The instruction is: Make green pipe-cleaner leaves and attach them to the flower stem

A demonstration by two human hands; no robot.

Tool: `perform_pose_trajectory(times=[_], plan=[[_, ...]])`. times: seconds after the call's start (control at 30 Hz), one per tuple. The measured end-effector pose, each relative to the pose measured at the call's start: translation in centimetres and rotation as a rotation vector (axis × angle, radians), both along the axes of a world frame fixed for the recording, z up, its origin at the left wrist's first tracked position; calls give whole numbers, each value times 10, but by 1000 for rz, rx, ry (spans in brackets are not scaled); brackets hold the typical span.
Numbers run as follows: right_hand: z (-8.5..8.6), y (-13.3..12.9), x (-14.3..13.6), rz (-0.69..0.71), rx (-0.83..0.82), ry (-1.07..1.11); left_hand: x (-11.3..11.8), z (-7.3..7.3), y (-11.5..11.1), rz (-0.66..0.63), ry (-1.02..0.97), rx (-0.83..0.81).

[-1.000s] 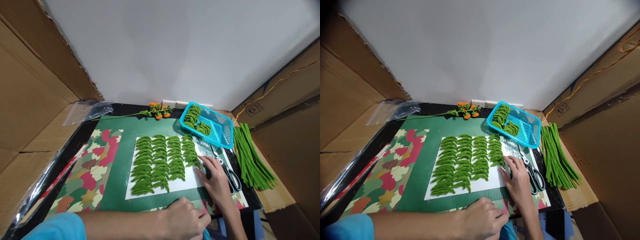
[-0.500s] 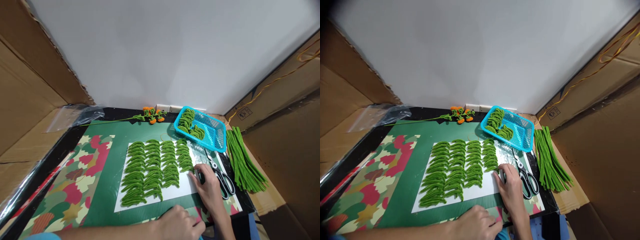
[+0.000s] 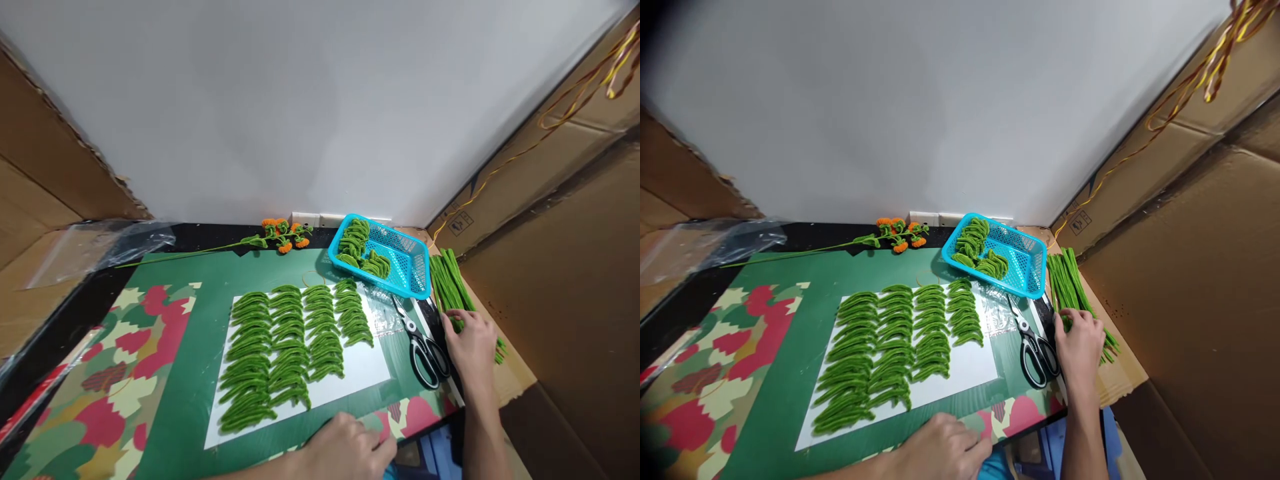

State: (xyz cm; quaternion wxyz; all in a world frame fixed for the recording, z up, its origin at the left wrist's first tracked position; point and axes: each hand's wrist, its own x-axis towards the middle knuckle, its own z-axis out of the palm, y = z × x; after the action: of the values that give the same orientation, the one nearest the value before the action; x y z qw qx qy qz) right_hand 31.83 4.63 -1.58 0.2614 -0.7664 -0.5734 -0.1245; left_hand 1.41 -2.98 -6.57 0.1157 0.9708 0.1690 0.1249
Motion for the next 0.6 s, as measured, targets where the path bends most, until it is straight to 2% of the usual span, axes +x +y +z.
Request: perform_pose_trajectory(times=[0.1, 0.3, 0.47, 0.6], plan=[[-4, 9, 15, -15, -61, -11, 1, -6, 0, 11, -18, 22], [-4, 25, 9, -33, -99, 88, 0, -20, 0, 7, -47, 85], [6, 34, 5, -80, 23, 305, -3, -30, 4, -45, -10, 99], [23, 26, -2, -71, 192, 524, -5, -34, 8, -62, -33, 107]])
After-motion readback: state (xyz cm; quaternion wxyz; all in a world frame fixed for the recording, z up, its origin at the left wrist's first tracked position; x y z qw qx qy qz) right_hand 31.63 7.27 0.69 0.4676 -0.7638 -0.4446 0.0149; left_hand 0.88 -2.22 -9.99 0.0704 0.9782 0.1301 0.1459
